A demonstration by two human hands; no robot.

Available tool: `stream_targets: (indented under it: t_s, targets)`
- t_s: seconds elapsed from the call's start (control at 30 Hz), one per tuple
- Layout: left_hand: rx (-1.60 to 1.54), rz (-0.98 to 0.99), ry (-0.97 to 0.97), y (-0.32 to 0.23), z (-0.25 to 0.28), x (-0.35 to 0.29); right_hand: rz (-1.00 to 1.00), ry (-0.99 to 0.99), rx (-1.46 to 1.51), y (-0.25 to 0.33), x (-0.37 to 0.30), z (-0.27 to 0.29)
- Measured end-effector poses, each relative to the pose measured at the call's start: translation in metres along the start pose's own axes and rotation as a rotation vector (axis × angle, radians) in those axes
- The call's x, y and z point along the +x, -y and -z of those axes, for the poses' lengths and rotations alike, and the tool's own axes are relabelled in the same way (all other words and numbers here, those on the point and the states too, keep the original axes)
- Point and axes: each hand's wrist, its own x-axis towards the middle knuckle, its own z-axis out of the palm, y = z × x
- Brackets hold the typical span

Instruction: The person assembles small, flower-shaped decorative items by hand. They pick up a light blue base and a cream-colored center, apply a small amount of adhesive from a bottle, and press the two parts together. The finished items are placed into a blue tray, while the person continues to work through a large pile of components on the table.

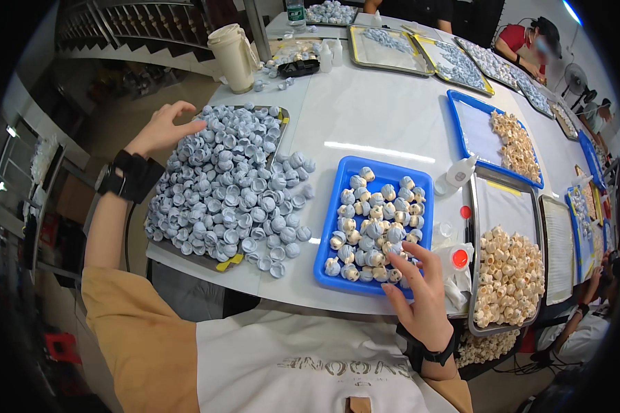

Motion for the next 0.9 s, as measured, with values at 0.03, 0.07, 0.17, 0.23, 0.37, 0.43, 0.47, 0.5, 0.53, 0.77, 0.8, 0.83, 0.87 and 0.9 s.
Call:
stream_targets:
  t_s: [0.03, 0.07, 0.17, 0.23, 0.37, 0.43, 0.47, 0.5, 0.53, 0.77, 0.8, 0.83, 0.87, 0.9]
  targets:
    - [-0.017, 0.101, 0.062, 0.013, 0.002, 0.007, 0.002, 0.001, -0.004, 0.0, 0.001, 0.0]
    - [-0.033, 0.139, 0.104, 0.021, -0.003, 0.014, -0.004, -0.002, -0.003, 0.001, 0.001, 0.0]
    - [-0.119, 0.252, 0.226, 0.023, -0.013, 0.028, -0.022, -0.014, -0.004, 0.0, 0.0, 0.003]
    - [-0.24, 0.323, 0.301, 0.005, -0.026, 0.031, -0.034, -0.023, -0.017, -0.001, 0.0, 0.004]
    - [-0.148, 0.25, 0.34, -0.004, -0.045, 0.037, -0.035, -0.032, -0.003, -0.002, -0.001, 0.004]
    - [-0.177, 0.227, 0.32, -0.003, -0.045, 0.039, -0.031, -0.039, -0.01, -0.003, -0.001, 0.004]
    - [-0.191, 0.203, 0.309, 0.003, -0.048, 0.041, -0.031, -0.035, -0.005, -0.003, -0.001, 0.003]
    - [-0.204, 0.179, 0.299, 0.007, -0.05, 0.042, -0.031, -0.031, 0.0, -0.003, -0.001, 0.002]
    - [-0.198, 0.169, 0.275, 0.01, -0.052, 0.041, -0.031, -0.028, 0.006, -0.003, -0.001, 0.001]
    - [-0.199, 0.069, 0.17, -0.02, -0.054, 0.026, -0.017, -0.017, -0.002, -0.004, 0.0, 0.0]
    - [-0.206, 0.042, 0.178, -0.025, -0.053, 0.023, -0.017, -0.017, 0.0, -0.004, 0.0, 0.0]
    - [-0.247, 0.019, 0.187, -0.034, -0.05, 0.02, -0.018, -0.016, 0.002, -0.004, 0.0, 0.0]
    - [-0.291, -0.009, 0.2, -0.044, -0.05, 0.019, -0.022, -0.018, -0.002, -0.004, 0.0, 0.0]
    - [-0.333, -0.035, 0.21, -0.053, -0.052, 0.017, -0.022, -0.02, -0.003, -0.004, 0.0, -0.001]
